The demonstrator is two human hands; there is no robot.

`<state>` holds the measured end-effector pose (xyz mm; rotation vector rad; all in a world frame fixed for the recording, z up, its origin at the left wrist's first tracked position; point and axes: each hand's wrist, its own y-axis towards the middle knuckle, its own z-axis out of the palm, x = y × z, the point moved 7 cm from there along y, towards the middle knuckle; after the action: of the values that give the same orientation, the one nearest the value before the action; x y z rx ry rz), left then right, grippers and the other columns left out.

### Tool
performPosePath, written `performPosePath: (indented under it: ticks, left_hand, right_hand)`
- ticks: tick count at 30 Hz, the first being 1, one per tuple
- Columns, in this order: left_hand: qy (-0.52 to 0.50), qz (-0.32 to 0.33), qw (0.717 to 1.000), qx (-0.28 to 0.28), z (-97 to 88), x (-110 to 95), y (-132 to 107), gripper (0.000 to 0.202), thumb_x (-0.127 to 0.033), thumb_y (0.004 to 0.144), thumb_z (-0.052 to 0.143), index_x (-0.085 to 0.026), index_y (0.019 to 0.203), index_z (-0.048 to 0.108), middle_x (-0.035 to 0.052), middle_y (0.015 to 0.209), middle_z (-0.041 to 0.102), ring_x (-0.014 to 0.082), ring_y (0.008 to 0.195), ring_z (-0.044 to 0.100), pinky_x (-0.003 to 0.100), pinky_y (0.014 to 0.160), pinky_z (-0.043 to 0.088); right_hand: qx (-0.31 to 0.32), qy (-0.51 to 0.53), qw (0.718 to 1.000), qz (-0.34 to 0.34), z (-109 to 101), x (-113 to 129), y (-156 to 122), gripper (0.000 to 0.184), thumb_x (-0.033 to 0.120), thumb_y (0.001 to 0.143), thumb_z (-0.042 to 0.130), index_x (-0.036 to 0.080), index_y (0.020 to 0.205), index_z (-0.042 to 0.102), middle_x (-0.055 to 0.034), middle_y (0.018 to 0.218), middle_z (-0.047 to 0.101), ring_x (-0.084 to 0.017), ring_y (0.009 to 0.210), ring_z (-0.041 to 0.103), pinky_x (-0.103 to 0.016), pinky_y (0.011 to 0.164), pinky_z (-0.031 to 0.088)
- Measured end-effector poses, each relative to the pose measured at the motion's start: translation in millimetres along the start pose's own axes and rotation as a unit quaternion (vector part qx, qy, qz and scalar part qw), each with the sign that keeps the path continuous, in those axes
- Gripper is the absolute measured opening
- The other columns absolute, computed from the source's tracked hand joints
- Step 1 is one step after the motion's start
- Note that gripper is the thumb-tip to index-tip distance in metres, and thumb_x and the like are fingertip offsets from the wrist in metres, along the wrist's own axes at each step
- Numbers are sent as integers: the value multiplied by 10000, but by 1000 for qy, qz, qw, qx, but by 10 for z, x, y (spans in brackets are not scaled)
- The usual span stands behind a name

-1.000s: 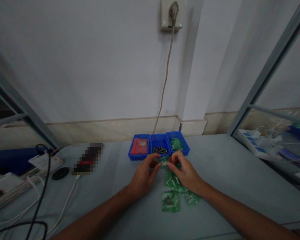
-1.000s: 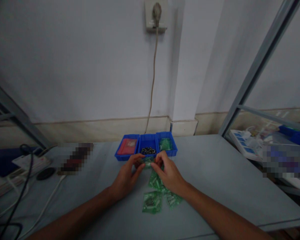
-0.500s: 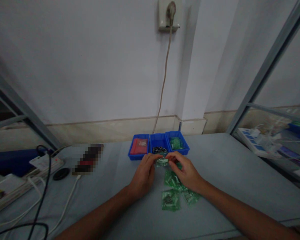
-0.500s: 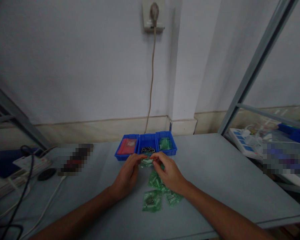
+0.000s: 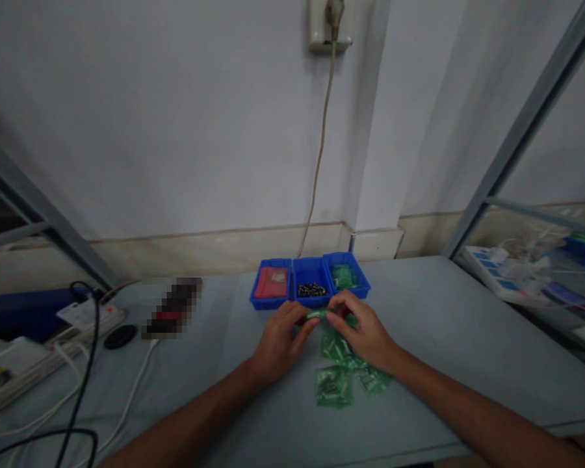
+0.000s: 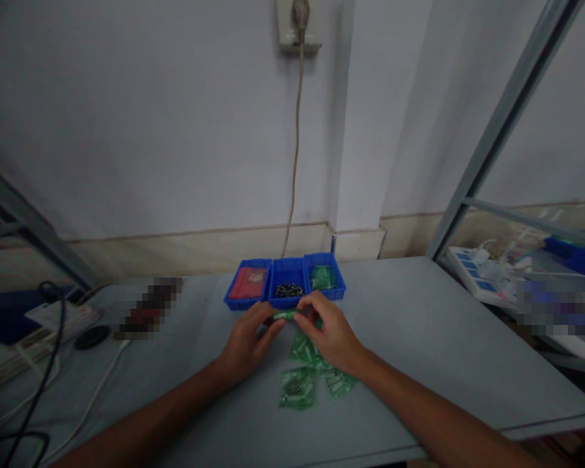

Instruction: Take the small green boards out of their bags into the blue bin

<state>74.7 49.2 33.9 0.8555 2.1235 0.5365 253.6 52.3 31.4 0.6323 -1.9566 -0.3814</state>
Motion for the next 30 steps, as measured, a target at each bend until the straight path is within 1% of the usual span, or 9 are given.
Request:
performPosePath:
  ticks: [3, 5, 9, 14, 17, 19, 22, 27, 30]
  left_hand:
    - [-11, 0, 1000, 11, -5, -28, 17, 163, -310, 1084, 555, -204, 1066, 677, 71, 1001, 673, 221, 981, 619, 362, 890, 522]
    - [-21, 4, 1000, 6, -13, -37, 20, 160, -276, 1085, 543, -208, 1159, 668, 92, 1104, 657, 229, 1074, 612, 388, 965, 523]
    - [-17, 5, 1000, -13, -21, -22, 5, 163, -253, 1075, 553, -213, 1175, 675, 119, 1227, 600, 235, 1145, 598, 413, 1019, 526]
    - [-34, 10, 999, -6, 20, -1, -8, 163, -253, 1078, 553, -208, 1177, 675, 105, 1184, 624, 210, 1070, 641, 362, 946, 567]
    - [-47, 5, 999, 10, 46, 7, -4, 186, -257, 1091, 534, -209, 1203, 674, 95, 1143, 645, 192, 1001, 656, 324, 876, 581]
    - [-50, 11, 999, 13, 48, -3, -3, 189, -263, 1095, 529, -211, 1200, 677, 91, 1118, 659, 193, 1000, 658, 325, 878, 580]
    - [-45, 24, 998, 21, 62, -24, -12, 187, -279, 1097, 529, -211, 1196, 673, 88, 1105, 669, 199, 1029, 663, 332, 906, 577]
    - [-19, -2, 1000, 24, 84, 29, -32, 179, -317, 1090, 550, -213, 1208, 633, 61, 1085, 649, 144, 801, 627, 281, 767, 561]
    - [-21, -9, 999, 27, 93, 47, -34, 164, -313, 1083, 567, -217, 1205, 618, 59, 1111, 632, 140, 806, 622, 276, 764, 550]
  right_hand:
    - [11, 4, 1000, 12, 24, -10, -3, 152, 379, 1051, 619, 239, 1108, 636, -33, 927, 669, -204, 824, 640, -325, 743, 507]
    - [20, 2, 1000, 8, 38, 4, -1, 156, 376, 1055, 612, 241, 1125, 649, -41, 965, 675, -205, 834, 643, -326, 742, 508]
    - [16, -6, 1000, -3, 33, 22, 4, 141, 374, 1065, 590, 244, 1086, 640, -45, 973, 655, -209, 846, 639, -328, 742, 505]
    - [16, -5, 1000, -5, 37, 3, -5, 136, 365, 1071, 571, 240, 1063, 623, -38, 957, 656, -209, 847, 633, -329, 768, 502]
    - [34, 0, 999, -5, 64, 7, -13, 154, 355, 1062, 588, 249, 1167, 626, -50, 1034, 665, -211, 870, 638, -332, 778, 509]
    - [44, 4, 999, -16, 80, 27, -13, 199, 364, 1047, 623, 256, 1214, 627, -59, 1069, 658, -208, 856, 634, -337, 773, 514]
    - [40, -1, 999, -30, 74, 53, -4, 167, 375, 1037, 646, 254, 1152, 652, -56, 1025, 651, -211, 844, 624, -341, 769, 514]
    - [37, -11, 998, -47, 51, 87, 5, 122, 354, 1060, 609, 244, 1077, 658, -58, 975, 644, -233, 909, 621, -360, 816, 503]
    - [45, -14, 998, -46, 58, 79, -2, 119, 354, 1058, 607, 243, 1062, 649, -55, 956, 627, -229, 875, 612, -351, 771, 500]
